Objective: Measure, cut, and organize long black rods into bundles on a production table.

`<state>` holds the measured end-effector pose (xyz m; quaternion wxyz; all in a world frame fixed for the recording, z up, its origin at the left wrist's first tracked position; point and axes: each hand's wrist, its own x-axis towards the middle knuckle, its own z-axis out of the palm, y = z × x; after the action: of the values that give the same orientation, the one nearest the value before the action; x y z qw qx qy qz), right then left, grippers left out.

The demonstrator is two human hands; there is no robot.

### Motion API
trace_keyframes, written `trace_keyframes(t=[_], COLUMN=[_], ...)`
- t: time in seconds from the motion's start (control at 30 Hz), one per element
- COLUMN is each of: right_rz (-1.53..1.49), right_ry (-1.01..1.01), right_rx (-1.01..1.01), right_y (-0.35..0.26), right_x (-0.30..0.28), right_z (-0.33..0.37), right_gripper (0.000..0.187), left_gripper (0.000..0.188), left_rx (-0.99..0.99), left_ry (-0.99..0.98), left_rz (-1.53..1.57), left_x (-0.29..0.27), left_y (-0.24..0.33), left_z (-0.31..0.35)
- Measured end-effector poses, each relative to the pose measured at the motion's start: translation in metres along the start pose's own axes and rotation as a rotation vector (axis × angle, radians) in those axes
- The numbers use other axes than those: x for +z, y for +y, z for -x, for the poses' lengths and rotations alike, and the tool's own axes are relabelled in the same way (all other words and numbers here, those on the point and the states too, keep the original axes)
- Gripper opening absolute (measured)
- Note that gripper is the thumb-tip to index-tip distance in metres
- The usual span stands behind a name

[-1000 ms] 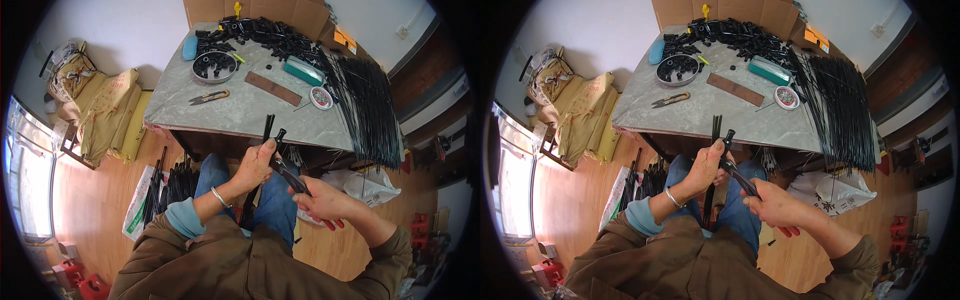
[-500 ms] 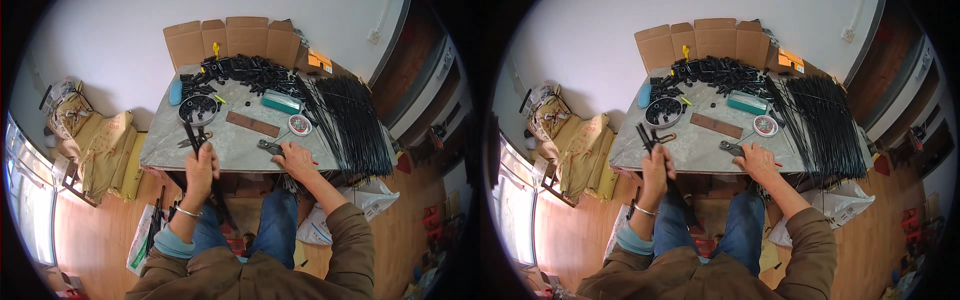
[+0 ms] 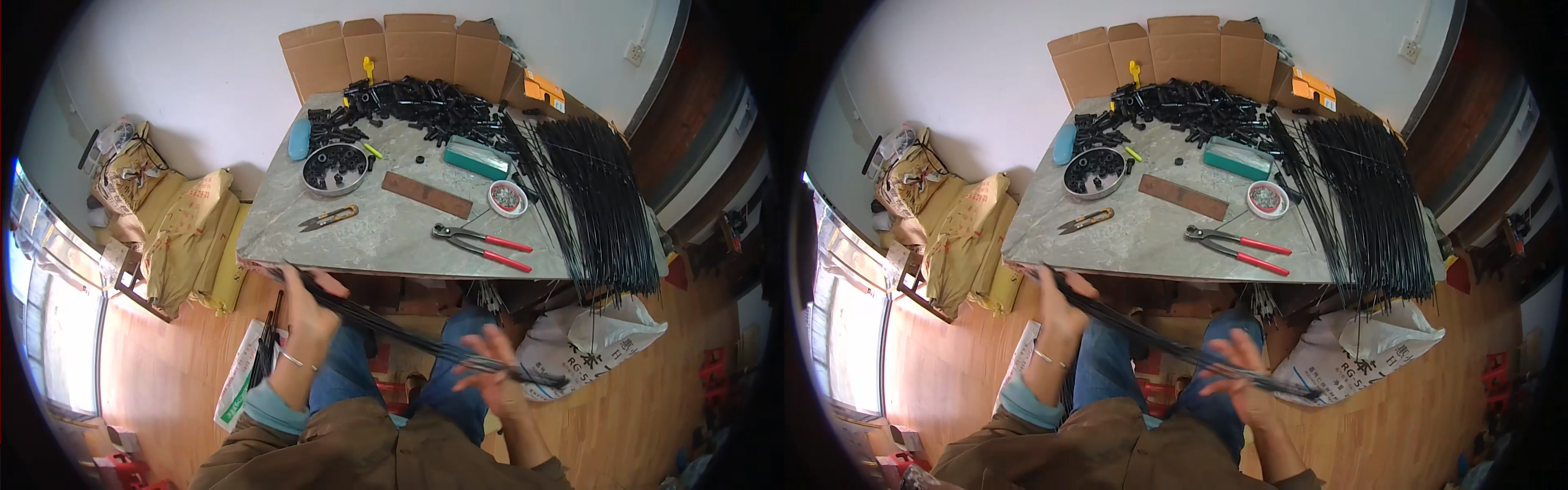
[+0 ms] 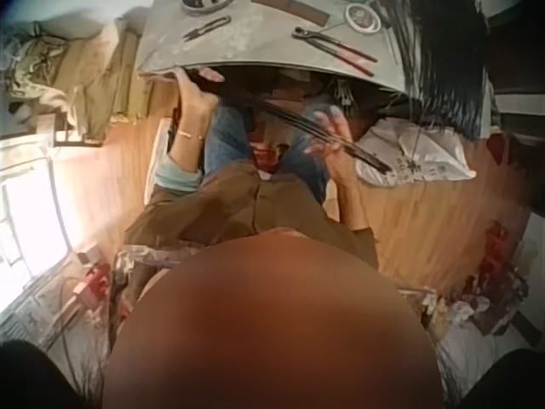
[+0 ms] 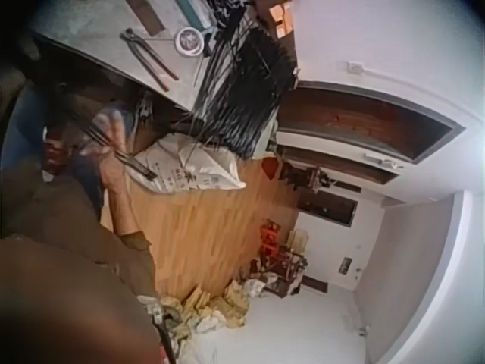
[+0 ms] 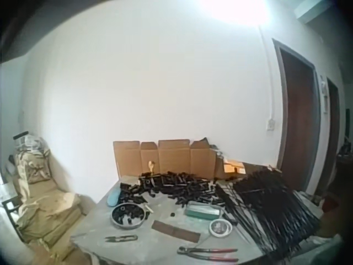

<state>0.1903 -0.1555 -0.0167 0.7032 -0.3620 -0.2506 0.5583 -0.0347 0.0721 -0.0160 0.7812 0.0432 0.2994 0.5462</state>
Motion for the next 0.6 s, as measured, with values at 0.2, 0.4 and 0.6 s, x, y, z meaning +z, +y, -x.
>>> trace_keyframes(t=[0.2,0.4,0.6], right_rz=[0.356,1.494,1.566], right_ry=[0.377,0.041,-0.026], right_rx=[-0.229,-0.41,-0.213], right_y=[-0.052,0.036,0.067], right_x=[-0.024,-0.003,0.03], right_z=[-0.014,-0.064,-0.084], right_gripper=[0.021,0.018,0.024], left_gripper=[0.059,0.027,0.017], left_rx=[-0.855,0.715,0.578], left_ry=[-0.195,-0.912,-0.7], left_rz=[-0.53,-1.162,-1.124], left_x=[-0.028,0.062,0.033], left_y=[-0.099,-0.099,-0.08], left_z=[0.062,0.086,0.068])
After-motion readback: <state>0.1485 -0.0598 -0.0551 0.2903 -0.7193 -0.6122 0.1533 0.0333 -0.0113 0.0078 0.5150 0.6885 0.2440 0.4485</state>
